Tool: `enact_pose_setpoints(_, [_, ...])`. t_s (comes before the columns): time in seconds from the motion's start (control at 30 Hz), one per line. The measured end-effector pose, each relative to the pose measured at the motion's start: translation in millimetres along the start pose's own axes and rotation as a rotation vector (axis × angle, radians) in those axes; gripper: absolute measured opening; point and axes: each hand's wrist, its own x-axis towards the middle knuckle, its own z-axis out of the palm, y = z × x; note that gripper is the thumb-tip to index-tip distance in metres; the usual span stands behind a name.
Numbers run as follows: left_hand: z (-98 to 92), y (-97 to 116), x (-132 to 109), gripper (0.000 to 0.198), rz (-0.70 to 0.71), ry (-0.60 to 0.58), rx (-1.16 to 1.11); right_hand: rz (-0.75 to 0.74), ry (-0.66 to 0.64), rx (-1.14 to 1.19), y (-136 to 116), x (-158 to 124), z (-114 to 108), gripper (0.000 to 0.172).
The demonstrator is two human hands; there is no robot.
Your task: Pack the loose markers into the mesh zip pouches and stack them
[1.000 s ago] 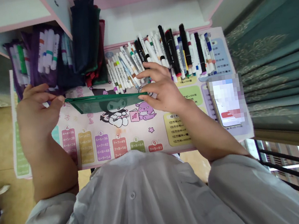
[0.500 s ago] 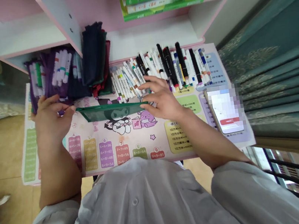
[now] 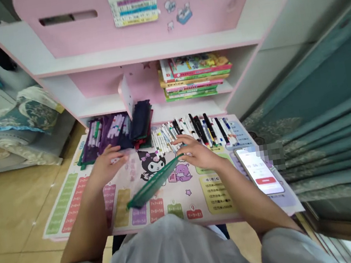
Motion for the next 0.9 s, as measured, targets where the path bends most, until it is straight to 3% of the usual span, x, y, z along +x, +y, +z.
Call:
enact_pose_setpoints(0.17, [11.9,24.8,-13.5,0.032,0.149,-0.38,-0.139,-0.032,-0.102,0.0,-24.2,18.8,-5.5,0.026])
enact_pose_setpoints(0.3, [19.9,38.7,-20.9,0.027,0.186,-0.508,-0.144,-0.052,-0.108,0.005,-27.4,35.7,-0.6,0.029])
enact_pose_setpoints(0.43, [23.1,42.3,-20.5,0.023,0.176,-0.476,-0.13,-0.05,-0.051,0.026,-19.5,48.8,12.9,0.033])
enact_pose_setpoints(0.6, [32.8,53.3,-23.3,0.027,0.017,-0.323,-0.092,0.15,0.386,-0.021,-17.9,50.0,44.0,0.025])
enact_pose_setpoints(0.67, [39.6,58.5,-26.6,0.029,-0.023,-0.264,-0.054,0.204,0.499,-0.045,-22.7,45.7,57.6,0.025])
enact_pose_setpoints(0.9, [59.2,64.0,-36.6,0.03,0.023,-0.2,0.074,0.23,0.416,-0.075,-40.7,27.2,94.3,0.027])
